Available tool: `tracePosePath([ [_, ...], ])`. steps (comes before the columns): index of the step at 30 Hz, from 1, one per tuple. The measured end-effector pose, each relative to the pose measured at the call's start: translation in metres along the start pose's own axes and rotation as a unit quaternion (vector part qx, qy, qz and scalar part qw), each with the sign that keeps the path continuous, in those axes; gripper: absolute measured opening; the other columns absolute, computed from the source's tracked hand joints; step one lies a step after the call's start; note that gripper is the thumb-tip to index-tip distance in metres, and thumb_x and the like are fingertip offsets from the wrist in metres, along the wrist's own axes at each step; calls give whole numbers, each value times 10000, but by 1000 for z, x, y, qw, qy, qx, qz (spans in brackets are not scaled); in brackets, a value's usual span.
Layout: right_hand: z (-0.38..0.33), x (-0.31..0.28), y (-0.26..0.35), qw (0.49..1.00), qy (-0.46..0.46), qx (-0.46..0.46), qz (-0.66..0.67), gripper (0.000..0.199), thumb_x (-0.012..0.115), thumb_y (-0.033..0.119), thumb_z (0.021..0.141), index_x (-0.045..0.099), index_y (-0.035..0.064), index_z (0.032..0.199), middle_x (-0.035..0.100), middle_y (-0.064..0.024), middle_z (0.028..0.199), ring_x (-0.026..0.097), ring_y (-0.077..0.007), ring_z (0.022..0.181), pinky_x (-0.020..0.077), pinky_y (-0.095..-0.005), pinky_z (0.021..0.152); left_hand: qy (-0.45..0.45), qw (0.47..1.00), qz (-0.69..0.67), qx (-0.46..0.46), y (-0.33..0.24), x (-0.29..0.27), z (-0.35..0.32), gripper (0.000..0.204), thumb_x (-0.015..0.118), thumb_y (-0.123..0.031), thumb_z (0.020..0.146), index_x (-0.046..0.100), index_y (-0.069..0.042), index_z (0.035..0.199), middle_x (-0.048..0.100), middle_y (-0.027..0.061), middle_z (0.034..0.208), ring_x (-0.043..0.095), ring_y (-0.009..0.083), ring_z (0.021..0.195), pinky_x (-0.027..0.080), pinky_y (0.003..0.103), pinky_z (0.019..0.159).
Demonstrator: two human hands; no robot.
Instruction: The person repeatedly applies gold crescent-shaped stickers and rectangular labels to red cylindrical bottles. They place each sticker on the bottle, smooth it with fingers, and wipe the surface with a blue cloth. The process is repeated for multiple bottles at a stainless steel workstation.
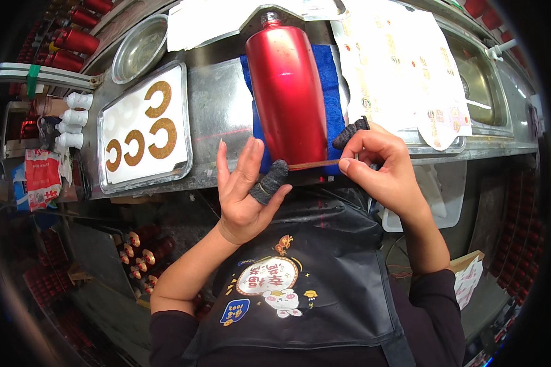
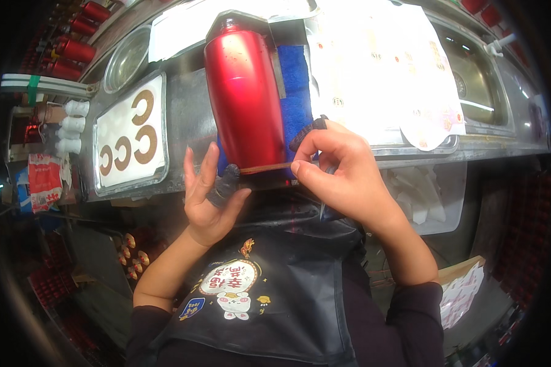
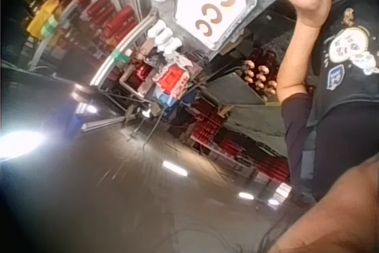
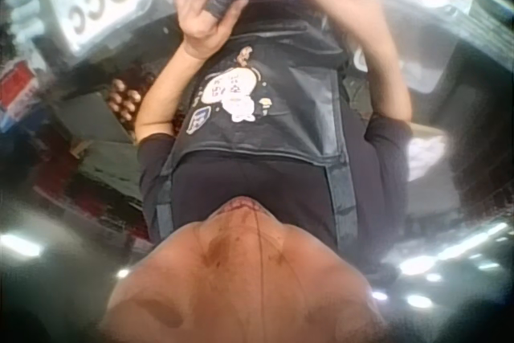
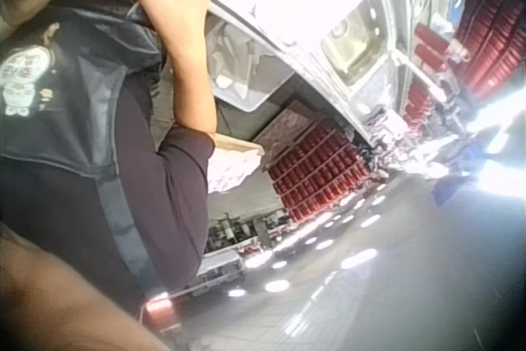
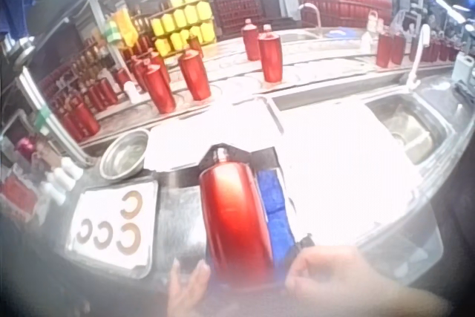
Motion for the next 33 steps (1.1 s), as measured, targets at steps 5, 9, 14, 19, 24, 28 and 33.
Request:
tracePosePath([
  [5,2,0,-6,1000,12,15,3,84,717,89,821,690,11,834,600,-49,884,548,-92,705,445,-242,627,-7,999,37,13,-9,-6,19,342,856,-104,720,792,-106,1056,543,230,1475,582,433,1296,251,683,1139],
  [9,5,3,-10,1000,13,15,11,93,720,96,826,691,8,839,606,-44,878,546,-82,702,438,-232,624,-22,995,86,48,-21,-4,38,297,817,-153,730,802,-150,1026,578,205,1448,577,440,1298,243,703,1129],
  [14,10,12,-12,999,28,13,5,101,727,101,829,691,7,841,614,-26,858,549,-74,699,438,-227,622,-38,992,116,35,-20,10,51,342,781,-186,749,794,-135,1087,594,182,1441,522,428,1367,280,710,1108],
  [19,9,13,-8,999,36,24,18,101,742,88,830,676,12,824,577,9,826,511,-41,686,405,-207,620,-73,995,-38,-56,0,7,28,597,888,-119,696,704,5,1250,548,233,1470,540,384,1363,316,639,1135],
  [24,8,11,-7,998,35,24,43,93,732,76,833,668,13,811,564,24,794,489,-23,678,386,-197,616,-34,997,-27,-59,6,-1,-4,491,883,-118,738,718,19,1180,531,256,1476,561,444,1319,293,683,1119],
  [28,9,9,-11,997,34,25,65,96,725,75,834,659,12,802,562,33,778,489,-16,682,381,-196,612,-18,999,7,-34,2,-1,-4,410,881,-113,741,745,-16,1116,541,248,1469,574,456,1299,280,696,1112],
  [33,11,8,-17,996,29,37,76,98,718,69,838,649,19,790,554,44,759,486,-6,667,368,-193,595,-19,998,58,30,-4,-6,13,386,876,-111,736,758,-45,1098,547,234,1467,583,441,1293,269,683,1120],
])
Point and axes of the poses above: each hand's wrist, its own z-axis towards the middle knuckle, its own x-axis out of the palm, y = z × x, the point moved 1 cm from there along z, towards the middle knuckle
